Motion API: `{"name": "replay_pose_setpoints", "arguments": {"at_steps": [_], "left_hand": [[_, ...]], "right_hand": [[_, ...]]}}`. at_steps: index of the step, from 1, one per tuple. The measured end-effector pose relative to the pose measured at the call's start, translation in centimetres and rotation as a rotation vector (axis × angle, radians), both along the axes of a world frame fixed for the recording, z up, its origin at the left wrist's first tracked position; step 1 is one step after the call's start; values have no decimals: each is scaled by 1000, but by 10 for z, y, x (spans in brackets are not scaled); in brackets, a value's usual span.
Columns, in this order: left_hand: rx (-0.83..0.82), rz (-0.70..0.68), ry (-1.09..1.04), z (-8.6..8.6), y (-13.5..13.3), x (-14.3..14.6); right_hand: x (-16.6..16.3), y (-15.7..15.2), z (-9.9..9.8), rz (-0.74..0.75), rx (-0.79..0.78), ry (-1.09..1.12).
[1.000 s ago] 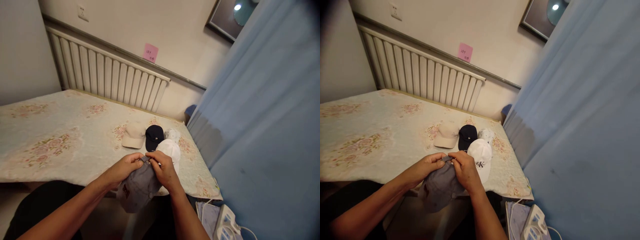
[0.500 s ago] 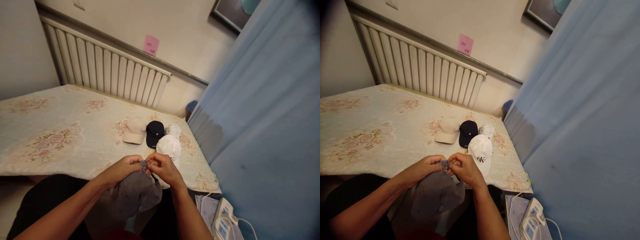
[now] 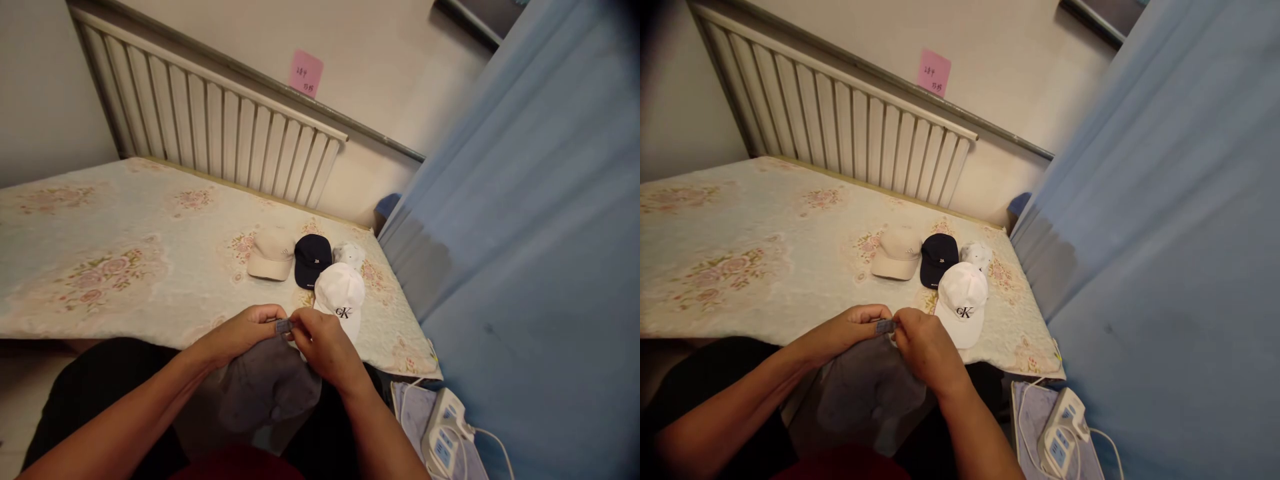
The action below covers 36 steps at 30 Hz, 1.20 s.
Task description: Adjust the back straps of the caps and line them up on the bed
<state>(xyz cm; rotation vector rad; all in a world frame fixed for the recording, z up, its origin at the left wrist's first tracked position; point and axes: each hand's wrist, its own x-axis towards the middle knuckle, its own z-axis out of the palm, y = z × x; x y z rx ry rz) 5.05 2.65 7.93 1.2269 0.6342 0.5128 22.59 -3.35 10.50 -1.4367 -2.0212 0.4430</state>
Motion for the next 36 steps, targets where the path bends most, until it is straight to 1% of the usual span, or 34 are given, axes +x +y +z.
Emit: {"name": "replay_pose_setpoints", "arguments": {"at_steps": [2,5,8,13,15,17,19,21,24,26,28,29,31,33,36], "left_hand": [[-14,-4,-6,-1,0,-1],[-41,-10,-7,-1,-1,-2],[-74,-7,-10,-1,-2,-3],[-78,-7,6,-4,-3,-5],[-79,-3,3,-6,-4,-5],[-85,-5,-15,-9,-4,-5],[-100,-11,-46,-12,-5,-5],[-127,-4,-98,-13,-6,-5],[-146,21,-147,-12,-5,-5],[-115,19,-108,-10,-5,-4],[-75,13,-54,-8,-4,-4],[-62,19,-42,-7,-5,-4],[-56,39,-38,-6,-5,-3],[-52,46,-34,-7,-5,-2],[-8,33,8,-10,-5,0]], "right_hand": [[-3,-2,0,-14,37,-92],[-4,-3,-3,-12,42,-128],[-3,-2,-5,18,17,-66],[-2,1,-11,40,-85,108],[-1,3,-17,39,-147,215],[-1,5,-24,34,-228,369],[-2,8,-35,28,-319,578],[-4,11,-47,22,-371,812],[-7,15,-60,7,-368,1055],[-7,14,-60,-15,-313,1097],[-5,12,-52,-20,-225,1014],[-3,9,-46,-9,-173,922],[-2,4,-34,18,-65,659],[-1,0,-27,11,42,398],[-3,-5,-25,-48,130,138]]}}
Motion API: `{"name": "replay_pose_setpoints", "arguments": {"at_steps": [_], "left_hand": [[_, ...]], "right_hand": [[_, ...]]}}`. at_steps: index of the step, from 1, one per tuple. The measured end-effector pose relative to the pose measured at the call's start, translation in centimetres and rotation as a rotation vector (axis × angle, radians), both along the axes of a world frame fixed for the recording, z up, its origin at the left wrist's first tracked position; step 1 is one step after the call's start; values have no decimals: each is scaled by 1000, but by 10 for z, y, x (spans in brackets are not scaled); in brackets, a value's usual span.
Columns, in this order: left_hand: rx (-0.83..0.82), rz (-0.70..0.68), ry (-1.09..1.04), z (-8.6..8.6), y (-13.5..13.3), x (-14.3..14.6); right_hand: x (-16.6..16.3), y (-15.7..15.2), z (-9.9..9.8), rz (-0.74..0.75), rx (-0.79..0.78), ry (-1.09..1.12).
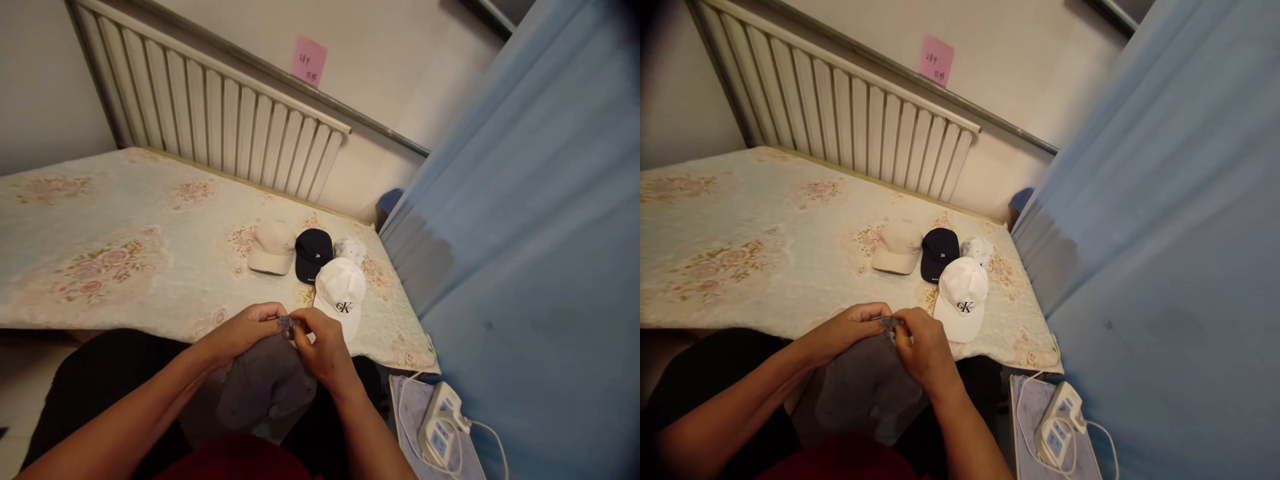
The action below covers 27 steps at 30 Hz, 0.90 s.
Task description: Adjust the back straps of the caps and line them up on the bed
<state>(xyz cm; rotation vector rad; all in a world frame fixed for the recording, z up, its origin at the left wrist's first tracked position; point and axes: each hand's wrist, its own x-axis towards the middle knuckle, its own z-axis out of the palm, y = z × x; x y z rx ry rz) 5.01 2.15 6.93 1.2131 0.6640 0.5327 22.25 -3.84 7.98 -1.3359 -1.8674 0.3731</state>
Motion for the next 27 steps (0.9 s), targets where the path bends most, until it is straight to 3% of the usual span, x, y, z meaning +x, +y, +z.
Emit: {"name": "replay_pose_setpoints", "arguments": {"at_steps": [3,5,10,12,15,20,22,27], "left_hand": [[48,-20,38,-4,1,0],[67,-35,29,-6,1,0],[75,-47,-15,-8,1,-2],[80,-50,-21,-8,1,-3],[83,-67,-47,-7,2,-4],[115,-54,3,-8,3,-2],[134,-46,30,-8,3,-2],[98,-89,-11,-8,4,-4]], "right_hand": [[-3,0,-4,-61,-8,-84],[-6,2,-8,-94,-60,28],[-14,15,-31,-113,-401,821],[-14,17,-39,-118,-434,986],[-10,14,-38,-75,-393,946],[-5,3,-19,-14,-183,495],[-7,3,-18,-38,-138,427],[-13,12,-31,-63,-385,975]]}}
